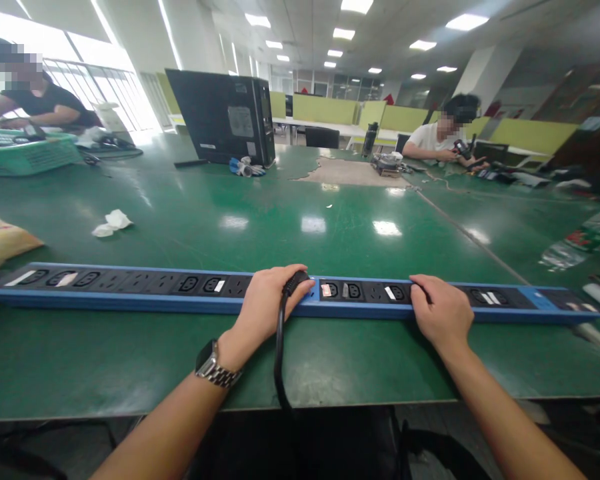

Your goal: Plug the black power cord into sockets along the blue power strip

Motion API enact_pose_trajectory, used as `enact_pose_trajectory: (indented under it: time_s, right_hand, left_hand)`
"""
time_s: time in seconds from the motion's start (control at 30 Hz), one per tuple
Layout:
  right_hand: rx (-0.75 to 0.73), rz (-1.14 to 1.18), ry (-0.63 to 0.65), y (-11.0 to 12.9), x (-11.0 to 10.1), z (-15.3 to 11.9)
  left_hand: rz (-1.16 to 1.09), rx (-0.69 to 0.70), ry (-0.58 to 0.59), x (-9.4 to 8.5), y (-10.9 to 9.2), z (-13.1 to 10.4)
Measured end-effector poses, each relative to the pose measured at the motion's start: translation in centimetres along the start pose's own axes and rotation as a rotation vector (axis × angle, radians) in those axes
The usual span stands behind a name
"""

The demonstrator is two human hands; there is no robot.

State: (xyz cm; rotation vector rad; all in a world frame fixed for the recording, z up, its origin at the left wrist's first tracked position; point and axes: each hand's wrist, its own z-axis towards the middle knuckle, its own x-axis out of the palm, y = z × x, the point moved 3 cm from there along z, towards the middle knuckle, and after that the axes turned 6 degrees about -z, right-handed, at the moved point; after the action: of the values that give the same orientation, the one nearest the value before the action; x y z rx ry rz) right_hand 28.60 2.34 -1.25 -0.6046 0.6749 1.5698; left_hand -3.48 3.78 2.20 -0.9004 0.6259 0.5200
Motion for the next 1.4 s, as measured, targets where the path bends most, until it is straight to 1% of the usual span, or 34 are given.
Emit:
enact_pose_trajectory:
  time_s: [0.1,0.2,0.27,0.33,0.4,0.53,0.57,0.6,0.63,0.7,0.73,0.77,0.8,0.83,0.87,0.9,0.93,0.97,1.03,1.1,1.13,1.2,1.27,1.33,1.4]
  right_hand:
    - [0.011,0.003,0.011,0.0,0.1,0.0]
    - [0.005,0.014,0.0,-0.1,0.1,0.0]
    - [0.005,0.018,-0.007,-0.1,0.1,0.0]
    - [0.006,0.02,-0.004,0.0,0.1,0.0]
    - [0.008,0.021,0.0,0.1,0.1,0.0]
    - [0.018,0.03,0.007,0.1,0.1,-0.1]
    - [0.03,0.039,0.016,0.0,0.1,-0.1]
    - [0.053,0.057,0.028,-0.1,0.1,0.0]
    - [0.09,0.088,0.046,-0.3,0.1,0.2]
    - [0.222,0.221,0.088,-0.5,-0.3,0.9]
    - [0.307,0.33,0.098,-0.3,-0.7,1.3]
    - [0.386,0.457,0.112,0.1,-1.3,1.8]
    - [0.444,0.588,0.14,0.8,-1.9,2.4]
    - [0.471,0.708,0.192,1.8,-2.7,2.9]
    - [0.461,0.798,0.274,3.1,-3.4,3.3]
    - [0.414,0.84,0.374,4.5,-4.2,3.6]
    - [0.339,0.832,0.468,5.8,-4.8,3.9]
    - [0.259,0.785,0.532,6.8,-5.2,4.0]
    - [0.134,0.641,0.562,7.8,-5.5,4.3]
    - [0.096,0.539,0.586,7.3,-4.9,4.6]
    - [0.091,0.529,0.638,6.8,-4.4,4.7]
    - [0.072,0.566,0.785,5.8,-3.3,4.8]
    - [0.036,0.602,0.904,5.3,-2.7,5.1]
    - [-0.009,0.535,0.941,5.5,-2.8,5.5]
    - [-0.07,0.344,0.926,6.4,-3.2,5.7]
  left_hand:
    - [0.022,-0.003,0.057,-0.1,-0.1,0.1]
    - [0.124,0.007,0.085,0.1,-1.1,0.1]
    - [0.192,0.051,0.099,0.3,-2.0,-0.2]
    - [0.213,0.098,0.111,0.5,-2.6,-0.6]
    - [0.174,0.105,0.124,0.7,-2.6,-0.9]
    - [0.0,0.069,0.155,0.6,-1.5,-1.0]
    - [-0.069,0.052,0.13,0.4,-1.3,-0.9]
    - [-0.152,0.031,0.078,0.1,-1.2,-0.8]
    - [-0.239,0.005,-0.001,-0.3,-1.2,-0.6]
    - [-0.368,-0.027,-0.162,-1.0,-1.8,0.0]
    - [-0.395,-0.023,-0.208,-1.1,-2.4,0.3]
    - [-0.395,-0.003,-0.218,-0.9,-3.2,0.8]
    - [-0.374,0.029,-0.196,-0.4,-4.1,1.2]
    - [-0.348,0.07,-0.149,0.3,-5.1,1.7]
    - [-0.319,0.114,-0.095,1.2,-6.1,2.1]
    - [-0.286,0.154,-0.047,2.2,-7.0,2.5]
    - [-0.246,0.186,-0.004,3.2,-7.7,2.8]
    - [-0.198,0.201,0.033,4.0,-8.2,3.1]
    - [-0.092,0.186,0.088,5.1,-8.4,3.3]
    - [0.02,0.149,0.116,5.3,-7.6,3.2]
    - [0.073,0.131,0.115,5.1,-6.9,3.0]
    - [0.166,0.101,0.099,4.4,-5.4,2.4]
    - [0.225,0.073,0.096,4.0,-4.0,1.7]
    - [0.253,0.066,0.118,3.9,-3.2,1.0]
    - [0.275,0.073,0.132,4.0,-3.1,0.7]
